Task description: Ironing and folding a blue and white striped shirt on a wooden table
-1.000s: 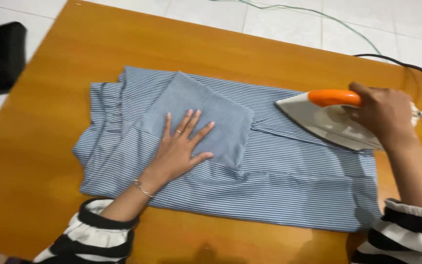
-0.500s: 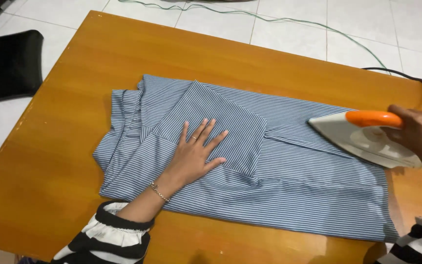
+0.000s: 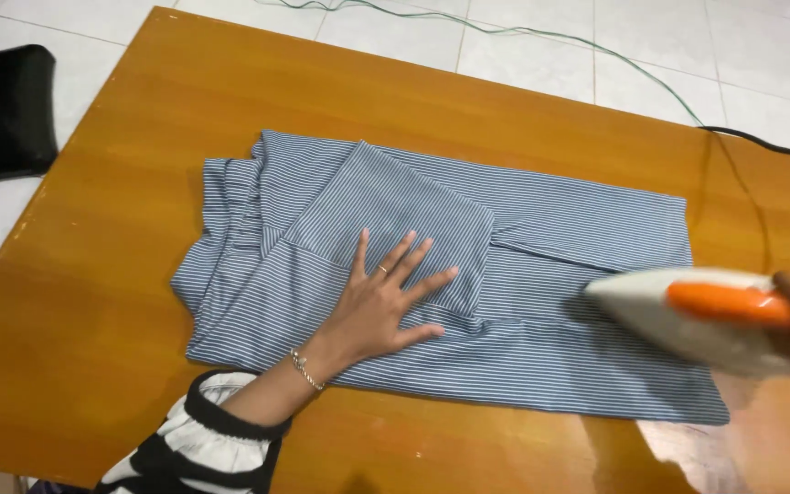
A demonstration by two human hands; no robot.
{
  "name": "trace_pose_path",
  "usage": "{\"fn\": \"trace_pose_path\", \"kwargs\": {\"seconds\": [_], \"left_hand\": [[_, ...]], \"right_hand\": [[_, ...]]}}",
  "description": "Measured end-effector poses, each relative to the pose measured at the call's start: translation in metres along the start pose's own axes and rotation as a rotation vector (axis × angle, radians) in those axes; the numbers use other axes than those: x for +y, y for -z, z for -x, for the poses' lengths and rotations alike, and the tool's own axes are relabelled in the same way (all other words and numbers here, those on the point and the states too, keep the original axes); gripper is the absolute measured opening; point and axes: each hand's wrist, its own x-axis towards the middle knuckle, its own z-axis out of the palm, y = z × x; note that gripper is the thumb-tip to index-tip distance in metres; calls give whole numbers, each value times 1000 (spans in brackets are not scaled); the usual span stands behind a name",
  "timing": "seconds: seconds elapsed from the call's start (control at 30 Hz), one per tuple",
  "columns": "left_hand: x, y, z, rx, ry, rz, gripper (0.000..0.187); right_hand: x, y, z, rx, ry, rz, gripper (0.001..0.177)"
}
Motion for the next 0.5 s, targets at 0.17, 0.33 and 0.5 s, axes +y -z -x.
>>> {"fn": "trace_pose_path", "kwargs": {"seconds": [0.17, 0.33, 0.5], "left_hand": [[15, -15, 9, -59, -99, 28, 77], [11, -23, 11, -122, -78, -18, 78], [7, -28, 10, -99, -79, -44, 72]], "right_hand": [[-87, -74, 87, 16, 902, 972, 44], [-146, -111, 101, 51, 1117, 857, 16], [-96, -89, 73, 89, 1005, 953, 27]]}}
